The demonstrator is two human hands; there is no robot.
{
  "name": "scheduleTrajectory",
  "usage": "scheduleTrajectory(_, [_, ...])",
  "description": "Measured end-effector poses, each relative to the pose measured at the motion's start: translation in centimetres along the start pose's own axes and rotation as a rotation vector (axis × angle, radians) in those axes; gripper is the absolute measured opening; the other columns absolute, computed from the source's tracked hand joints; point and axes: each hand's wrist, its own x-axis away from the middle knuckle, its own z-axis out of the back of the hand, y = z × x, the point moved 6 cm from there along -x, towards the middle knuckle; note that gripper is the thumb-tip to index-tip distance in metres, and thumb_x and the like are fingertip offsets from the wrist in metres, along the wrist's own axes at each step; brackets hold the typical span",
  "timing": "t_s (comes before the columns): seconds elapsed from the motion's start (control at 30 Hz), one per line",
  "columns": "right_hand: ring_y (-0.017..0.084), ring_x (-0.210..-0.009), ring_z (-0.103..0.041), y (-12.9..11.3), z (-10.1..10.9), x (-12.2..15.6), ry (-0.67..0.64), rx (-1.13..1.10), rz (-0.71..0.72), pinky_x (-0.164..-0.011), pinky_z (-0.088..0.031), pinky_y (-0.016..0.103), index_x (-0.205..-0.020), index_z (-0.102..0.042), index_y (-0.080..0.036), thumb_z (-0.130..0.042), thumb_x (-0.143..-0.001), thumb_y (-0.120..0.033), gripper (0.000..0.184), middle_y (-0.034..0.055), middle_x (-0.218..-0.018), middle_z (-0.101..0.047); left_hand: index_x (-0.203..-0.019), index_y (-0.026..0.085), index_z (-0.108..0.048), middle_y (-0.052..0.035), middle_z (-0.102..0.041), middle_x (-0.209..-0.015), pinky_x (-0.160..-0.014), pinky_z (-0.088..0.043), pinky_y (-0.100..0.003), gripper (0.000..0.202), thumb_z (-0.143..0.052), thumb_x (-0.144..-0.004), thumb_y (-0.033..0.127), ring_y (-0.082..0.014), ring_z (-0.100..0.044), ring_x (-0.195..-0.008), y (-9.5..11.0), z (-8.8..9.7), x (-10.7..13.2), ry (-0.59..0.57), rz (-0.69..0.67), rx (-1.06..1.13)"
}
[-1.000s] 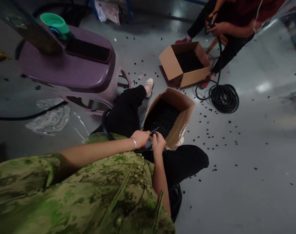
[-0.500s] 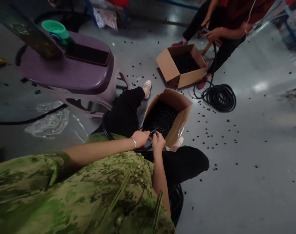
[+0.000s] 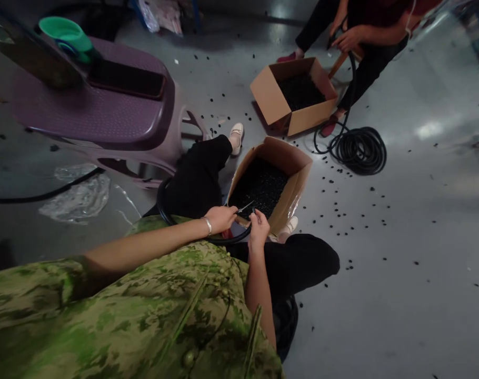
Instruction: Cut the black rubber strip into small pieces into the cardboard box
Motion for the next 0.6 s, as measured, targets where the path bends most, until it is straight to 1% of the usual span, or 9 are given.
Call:
scheduleTrajectory(0.13, [0.009,-0.055,-0.056,0.2,0.3,1.1,-0.006,-0.220,-0.117,-0.057,-0.047,0.023,-0.112,-0.063,-0.014,-0.073,-0.069,-0.038,0.050,0.0023,-0.082,-0.070,-0.118,0.019,-0.055,-0.0110,-0.072,-0.105,-0.080,-0.052,-0.031,0.029,-0.045,-0.094,0.031,-0.0235,-0.069,-0.097,-0.8,0.3,0.2,0.018,0.037,0.076])
scheduleTrajectory(0.2, [0.009,-0.059,-0.057,0.4,0.4,1.7,-0.023,-0.246,-0.157,-0.058,-0.047,0.023,-0.112,-0.062,-0.015,-0.074,-0.068,-0.038,0.051,0.0025,-0.085,-0.071,-0.120,0.018,-0.054,-0.0114,-0.071,-0.106,-0.080,-0.052,-0.030,0.032,-0.049,-0.092,0.031,-0.0235,-0.069,-0.099,-1.2,0.3,0.2,0.016,0.065,0.100])
scheduleTrajectory(0.33, [0.009,-0.056,-0.057,1.1,0.2,2.5,-0.061,-0.217,-0.238,-0.052,-0.044,0.021,-0.105,-0.062,-0.015,-0.074,-0.069,-0.040,0.045,0.0023,-0.079,-0.071,-0.116,0.017,-0.057,-0.0111,-0.071,-0.106,-0.082,-0.051,-0.029,0.029,-0.047,-0.091,0.030,-0.0229,-0.068,-0.101,-1.6,0.2,0.0,0.013,0.096,0.124])
scheduleTrajectory(0.43, [0.009,-0.052,-0.055,1.0,-0.1,2.1,-0.058,-0.182,-0.216,-0.050,-0.043,0.020,-0.106,-0.061,-0.014,-0.073,-0.069,-0.042,0.048,0.0016,-0.076,-0.070,-0.111,0.017,-0.060,-0.0108,-0.071,-0.106,-0.083,-0.051,-0.029,0.027,-0.047,-0.091,0.029,-0.0235,-0.067,-0.102,-1.5,0.5,0.1,0.004,0.089,0.122])
scheduleTrajectory(0.6, [0.007,-0.051,-0.054,-0.1,0.2,1.1,-0.001,-0.154,-0.099,-0.049,-0.042,0.020,-0.124,-0.056,-0.016,-0.067,-0.075,-0.046,0.058,-0.0016,-0.077,-0.066,-0.108,0.019,-0.062,-0.0105,-0.072,-0.106,-0.083,-0.051,-0.030,0.025,-0.047,-0.090,0.028,-0.0238,-0.067,-0.101,-0.7,1.6,1.2,-0.022,0.034,0.054])
